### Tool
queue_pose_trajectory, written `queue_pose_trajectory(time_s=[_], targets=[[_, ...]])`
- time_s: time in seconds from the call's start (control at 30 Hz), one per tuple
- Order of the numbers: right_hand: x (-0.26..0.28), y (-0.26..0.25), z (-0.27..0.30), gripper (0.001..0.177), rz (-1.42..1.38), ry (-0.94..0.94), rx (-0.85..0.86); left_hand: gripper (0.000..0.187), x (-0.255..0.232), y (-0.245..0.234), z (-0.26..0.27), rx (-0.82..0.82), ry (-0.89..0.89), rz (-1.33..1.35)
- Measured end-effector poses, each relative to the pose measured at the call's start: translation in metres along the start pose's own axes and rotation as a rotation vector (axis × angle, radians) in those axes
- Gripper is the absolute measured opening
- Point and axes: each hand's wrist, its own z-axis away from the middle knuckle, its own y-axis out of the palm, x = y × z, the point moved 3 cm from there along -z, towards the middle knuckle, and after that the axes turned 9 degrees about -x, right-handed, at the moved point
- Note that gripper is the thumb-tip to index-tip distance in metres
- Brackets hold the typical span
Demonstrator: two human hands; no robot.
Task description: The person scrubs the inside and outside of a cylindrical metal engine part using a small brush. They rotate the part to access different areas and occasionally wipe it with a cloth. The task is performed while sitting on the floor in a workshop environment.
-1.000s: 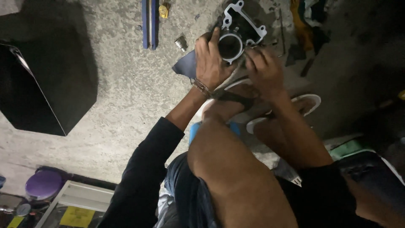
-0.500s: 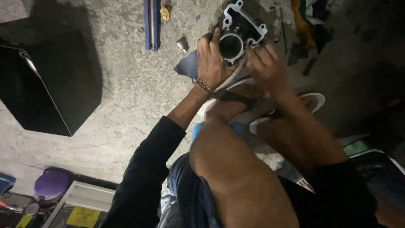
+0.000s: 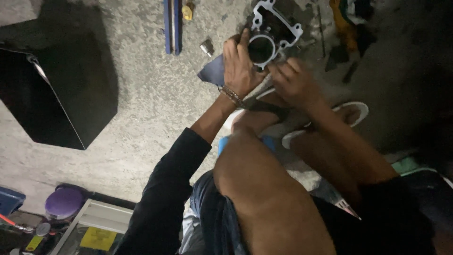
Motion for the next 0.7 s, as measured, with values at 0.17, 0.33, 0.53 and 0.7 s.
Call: queue_pose_trajectory(time_s=[0.17,0.33,0.53,0.7], targets=[[-0.001,-0.013,-0.010,0.039,0.071,0.001,-0.015,0.105,0.002,0.002,0.004,0.031,-0.010,-0.023],[-0.012,-0.001,0.001,0.036,0.114,0.060,-0.023,0.102,-0.003,-0.003,0.000,-0.006,0.008,-0.079],[-0.013,0.008,0.000,0.048,-0.065,0.033,0.045,0.102,0.012,0.006,0.004,-0.020,0.020,-0.019],[0.004,0.003,-0.004,0.047,0.070,-0.021,-0.072,0.097,0.006,0.004,0.003,0.000,0.010,-0.049]])
